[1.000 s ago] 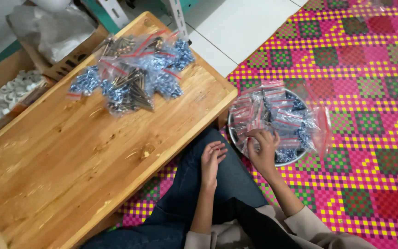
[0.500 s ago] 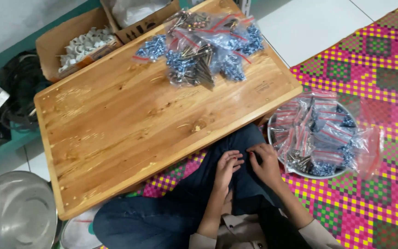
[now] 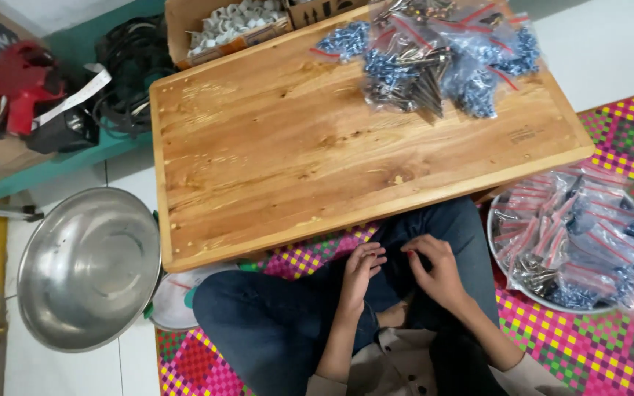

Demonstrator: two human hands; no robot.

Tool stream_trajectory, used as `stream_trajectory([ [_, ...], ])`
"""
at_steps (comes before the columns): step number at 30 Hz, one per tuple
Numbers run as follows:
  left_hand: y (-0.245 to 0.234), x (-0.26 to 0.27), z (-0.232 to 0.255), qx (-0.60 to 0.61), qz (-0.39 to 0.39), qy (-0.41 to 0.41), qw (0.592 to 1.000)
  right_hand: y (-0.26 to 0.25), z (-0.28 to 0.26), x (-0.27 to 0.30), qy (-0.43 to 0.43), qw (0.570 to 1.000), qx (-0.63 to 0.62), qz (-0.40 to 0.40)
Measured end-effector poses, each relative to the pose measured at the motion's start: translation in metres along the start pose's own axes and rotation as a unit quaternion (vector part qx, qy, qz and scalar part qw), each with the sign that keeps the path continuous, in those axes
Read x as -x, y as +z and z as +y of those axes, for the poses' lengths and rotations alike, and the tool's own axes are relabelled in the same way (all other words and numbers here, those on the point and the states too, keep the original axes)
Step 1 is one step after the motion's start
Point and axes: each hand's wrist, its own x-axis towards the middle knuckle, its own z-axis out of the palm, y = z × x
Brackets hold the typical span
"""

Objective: Sorting and packing small hardware components like screws and anchors into plastic bags while sitting on the floor.

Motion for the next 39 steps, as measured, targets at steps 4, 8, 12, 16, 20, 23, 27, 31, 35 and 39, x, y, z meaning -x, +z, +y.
stream_trajectory([
  [4, -0.020, -0.001, -0.009, 0.027, 0.025, 0.001, 0.999, 0.025, -0.042, 0.003, -0.020, 0.998, -0.042, -0.028],
  [8, -0.031, 0.002, -0.004, 0.062, 0.042, 0.014, 0.997, 0.044, -0.066, 0.008, -0.055, 0.990, -0.084, -0.097],
  [12, -0.038, 0.013, 0.012, 0.074, 0.056, 0.008, 0.996, 0.052, -0.078, 0.014, -0.071, 0.980, -0.100, -0.157],
  [16, -0.049, 0.015, 0.010, 0.075, 0.061, 0.023, 0.995, 0.030, -0.101, -0.023, -0.115, 0.976, -0.136, -0.128],
  [20, -0.054, 0.017, 0.008, 0.072, 0.065, 0.002, 0.995, -0.010, -0.131, -0.091, -0.227, 0.970, -0.084, -0.029],
  [23, -0.053, 0.022, 0.019, 0.058, 0.060, 0.003, 0.996, -0.032, -0.156, -0.160, -0.288, 0.957, -0.006, 0.015],
  [27, -0.048, 0.030, 0.030, 0.038, 0.059, -0.005, 0.998, -0.035, -0.147, -0.255, -0.308, 0.908, 0.282, -0.039],
  [31, -0.048, 0.036, 0.032, 0.037, 0.065, -0.010, 0.997, 0.004, -0.090, -0.324, -0.263, 0.863, 0.424, -0.079],
  [35, -0.052, 0.037, 0.032, 0.040, 0.060, 0.000, 0.997, 0.028, -0.067, -0.360, -0.161, 0.860, 0.453, -0.173],
  [39, -0.053, 0.040, 0.028, 0.049, 0.056, 0.002, 0.997, 0.026, -0.098, -0.355, -0.153, 0.907, 0.348, -0.182],
])
